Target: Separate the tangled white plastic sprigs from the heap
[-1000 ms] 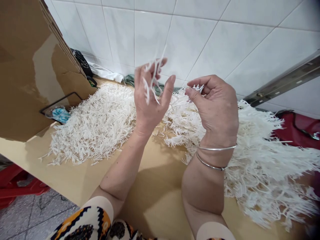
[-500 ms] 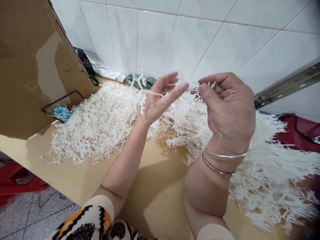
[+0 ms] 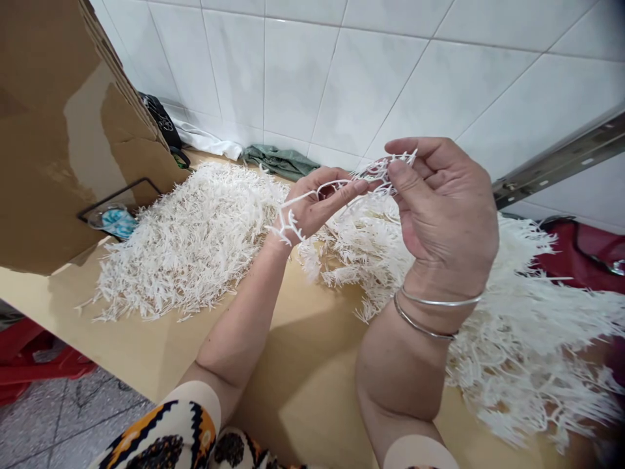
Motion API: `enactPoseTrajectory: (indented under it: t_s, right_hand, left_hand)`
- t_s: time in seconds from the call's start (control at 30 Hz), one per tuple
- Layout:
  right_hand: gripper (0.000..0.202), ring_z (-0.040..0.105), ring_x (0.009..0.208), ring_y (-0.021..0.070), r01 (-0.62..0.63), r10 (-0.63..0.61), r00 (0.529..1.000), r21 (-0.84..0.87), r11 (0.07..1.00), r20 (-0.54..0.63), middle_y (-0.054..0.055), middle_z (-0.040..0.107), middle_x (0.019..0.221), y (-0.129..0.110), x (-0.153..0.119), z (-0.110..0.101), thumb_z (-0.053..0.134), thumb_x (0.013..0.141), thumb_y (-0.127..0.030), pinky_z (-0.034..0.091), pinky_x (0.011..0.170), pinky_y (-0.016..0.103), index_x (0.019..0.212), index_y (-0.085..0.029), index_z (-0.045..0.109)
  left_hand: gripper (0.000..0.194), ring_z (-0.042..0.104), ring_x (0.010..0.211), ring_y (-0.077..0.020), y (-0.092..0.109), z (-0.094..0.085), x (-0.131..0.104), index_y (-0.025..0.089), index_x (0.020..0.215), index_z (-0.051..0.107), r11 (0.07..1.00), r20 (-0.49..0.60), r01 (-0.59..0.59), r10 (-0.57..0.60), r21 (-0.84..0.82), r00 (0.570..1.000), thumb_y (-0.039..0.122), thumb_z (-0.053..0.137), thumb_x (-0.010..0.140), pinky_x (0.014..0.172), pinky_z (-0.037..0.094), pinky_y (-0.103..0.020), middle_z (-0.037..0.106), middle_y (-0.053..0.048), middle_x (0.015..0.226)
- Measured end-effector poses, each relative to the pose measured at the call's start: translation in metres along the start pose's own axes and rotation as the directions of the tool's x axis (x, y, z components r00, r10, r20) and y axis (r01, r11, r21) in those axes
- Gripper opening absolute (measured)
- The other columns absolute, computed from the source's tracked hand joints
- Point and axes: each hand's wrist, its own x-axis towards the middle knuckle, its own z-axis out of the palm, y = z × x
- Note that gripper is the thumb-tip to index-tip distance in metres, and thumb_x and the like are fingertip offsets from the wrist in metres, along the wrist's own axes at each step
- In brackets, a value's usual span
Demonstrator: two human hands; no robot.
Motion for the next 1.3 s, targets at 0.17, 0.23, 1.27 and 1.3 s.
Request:
enactPoseTrajectory:
  t_s: [0.17, 0.23, 1.27, 1.3]
  right_hand:
    - [0.024, 0.067, 0.082, 0.0196, 0.017, -0.006, 0.998, -0.177, 0.984, 0.064, -0.002, 0.064, 0.078, 0.001, -0.004, -0.008, 0.089, 0.086, -0.042, 0.064, 0.08, 0.041, 0.106, -0.036, 0.078]
    - [0.021, 0.064, 0.079, 0.02, 0.035, -0.016, 0.997, -0.265, 0.964, 0.075, -0.001, 0.061, 0.074, 0.0, -0.005, -0.01, 0.088, 0.086, -0.042, 0.061, 0.074, 0.04, 0.103, -0.036, 0.079]
    - [0.011, 0.064, 0.074, 0.0169, -0.075, 0.086, 0.979, 0.064, 0.995, -0.187, -0.002, 0.072, 0.086, 0.045, 0.014, -0.011, 0.081, 0.082, -0.031, 0.056, 0.079, 0.04, 0.092, -0.027, 0.075]
    - [0.008, 0.064, 0.076, 0.0169, -0.075, 0.077, 0.983, 0.022, 0.997, -0.164, -0.002, 0.072, 0.087, 0.039, 0.011, -0.007, 0.079, 0.087, -0.033, 0.056, 0.08, 0.039, 0.092, -0.028, 0.076]
  left_hand:
    - [0.034, 0.056, 0.07, -0.0073, -0.006, 0.0, 0.003, 0.017, 0.091, 0.074, 0.996, -0.018, -0.064, 0.063, -0.069, 0.998, 0.051, 0.078, 0.091, 0.065, 0.045, -0.024, 0.069, -0.001, 0.079]
    - [0.037, 0.056, 0.068, -0.0071, -0.008, 0.0, 0.003, 0.017, 0.091, 0.075, 0.997, -0.034, -0.068, 0.066, -0.048, 0.997, 0.053, 0.079, 0.089, 0.064, 0.046, -0.025, 0.07, -0.001, 0.08]
    - [0.036, 0.05, 0.067, -0.0096, 0.013, -0.007, -0.005, 0.019, 0.095, 0.075, 0.968, 0.122, -0.087, 0.06, 0.237, 0.991, 0.054, 0.067, 0.098, 0.063, 0.042, -0.027, 0.066, -0.002, 0.081]
    - [0.035, 0.051, 0.067, -0.0094, 0.012, -0.007, -0.005, 0.02, 0.094, 0.075, 0.973, 0.113, -0.084, 0.061, 0.217, 0.992, 0.054, 0.068, 0.097, 0.063, 0.043, -0.027, 0.065, -0.002, 0.08]
